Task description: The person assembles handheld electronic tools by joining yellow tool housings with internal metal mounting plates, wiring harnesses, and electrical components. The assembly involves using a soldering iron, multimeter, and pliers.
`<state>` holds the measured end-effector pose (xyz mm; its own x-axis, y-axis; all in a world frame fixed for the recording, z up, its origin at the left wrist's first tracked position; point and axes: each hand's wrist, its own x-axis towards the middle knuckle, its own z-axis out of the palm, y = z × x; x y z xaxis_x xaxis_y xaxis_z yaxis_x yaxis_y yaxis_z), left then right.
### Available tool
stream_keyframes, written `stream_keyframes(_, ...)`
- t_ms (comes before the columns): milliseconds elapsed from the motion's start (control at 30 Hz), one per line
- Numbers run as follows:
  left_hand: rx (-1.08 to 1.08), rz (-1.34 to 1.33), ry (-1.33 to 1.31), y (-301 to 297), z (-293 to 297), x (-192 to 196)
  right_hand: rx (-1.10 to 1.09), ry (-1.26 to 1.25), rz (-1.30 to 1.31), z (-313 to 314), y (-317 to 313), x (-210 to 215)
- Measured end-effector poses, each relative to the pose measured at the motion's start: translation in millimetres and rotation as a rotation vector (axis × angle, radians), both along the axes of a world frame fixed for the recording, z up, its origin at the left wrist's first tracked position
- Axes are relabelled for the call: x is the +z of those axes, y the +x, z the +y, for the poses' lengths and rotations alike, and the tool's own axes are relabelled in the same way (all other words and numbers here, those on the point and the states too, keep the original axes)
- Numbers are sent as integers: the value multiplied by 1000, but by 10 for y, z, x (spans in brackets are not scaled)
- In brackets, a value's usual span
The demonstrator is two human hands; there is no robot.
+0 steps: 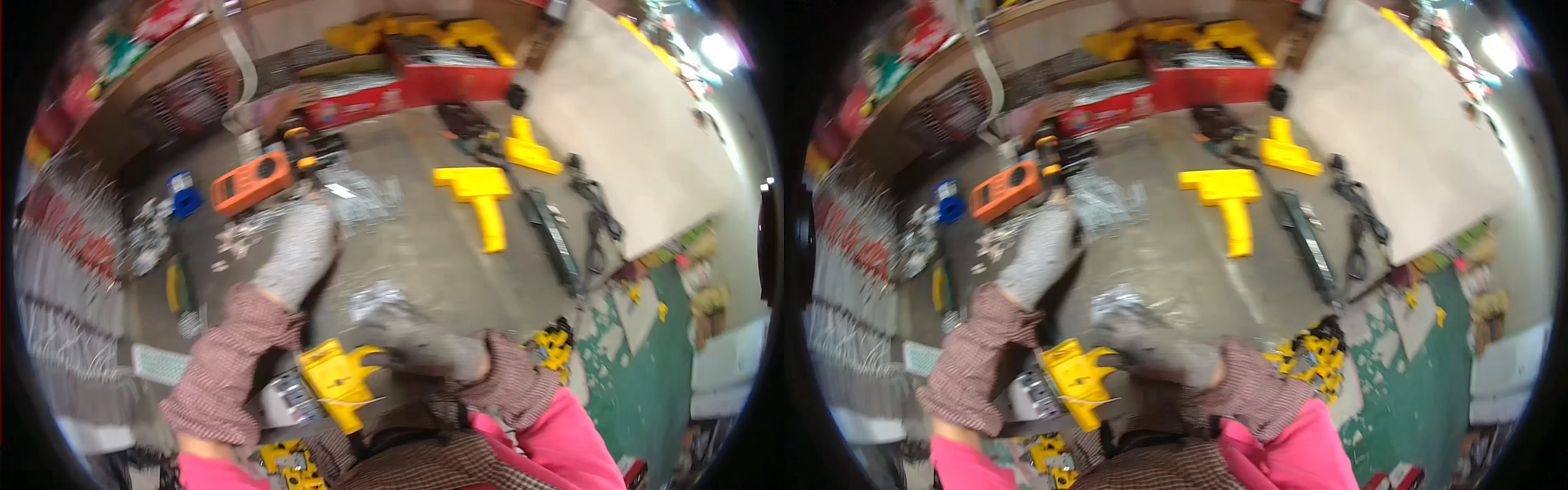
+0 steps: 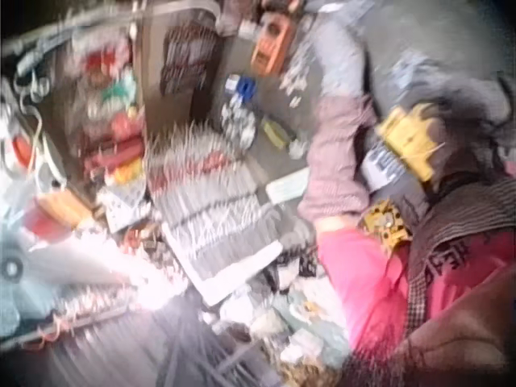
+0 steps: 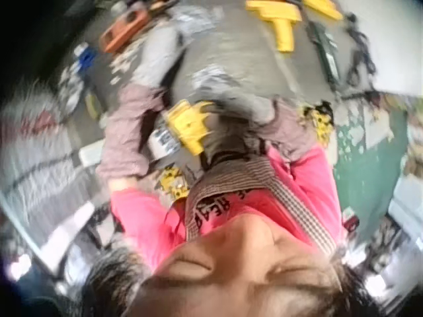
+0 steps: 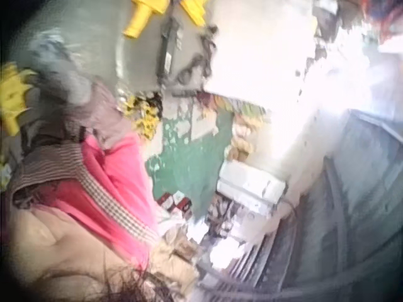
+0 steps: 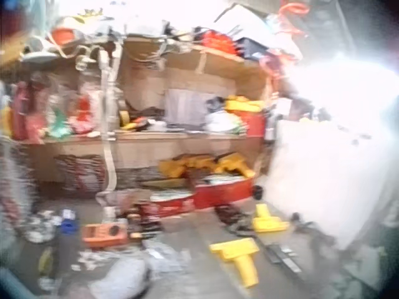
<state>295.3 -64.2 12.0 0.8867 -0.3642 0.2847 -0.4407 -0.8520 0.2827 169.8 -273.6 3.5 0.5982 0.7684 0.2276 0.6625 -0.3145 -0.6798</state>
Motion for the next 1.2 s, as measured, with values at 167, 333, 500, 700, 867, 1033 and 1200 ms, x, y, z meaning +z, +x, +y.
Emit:
stream_keyframes(167,-92,-37,95,31,46,54,-653,118,64,-1121,257,125)
stream_keyframes(333,-80,21,-125,51,33,178,-1526,-895,-315,-2934,392,104)
stream_keyframes(500,-123,108,-424,-45,233,230,-1395,-571,-229,-3790,630,130)
stream_keyframes(700,15,258,-461,-1033,827,479,-1134,417,349,-1848,-5,1325)
stream_keyframes(867,236,377,-586,-1910,956,240,-809,835,626,-946,614,888)
stream_keyframes(1033,281,149,-461,-2303,801,-56,-787,-359,-705,-690,1064,256)
stream_keyframes(1200,305,140,-421,-2413,865,-49,-168,-473,-270,-558,426,803)
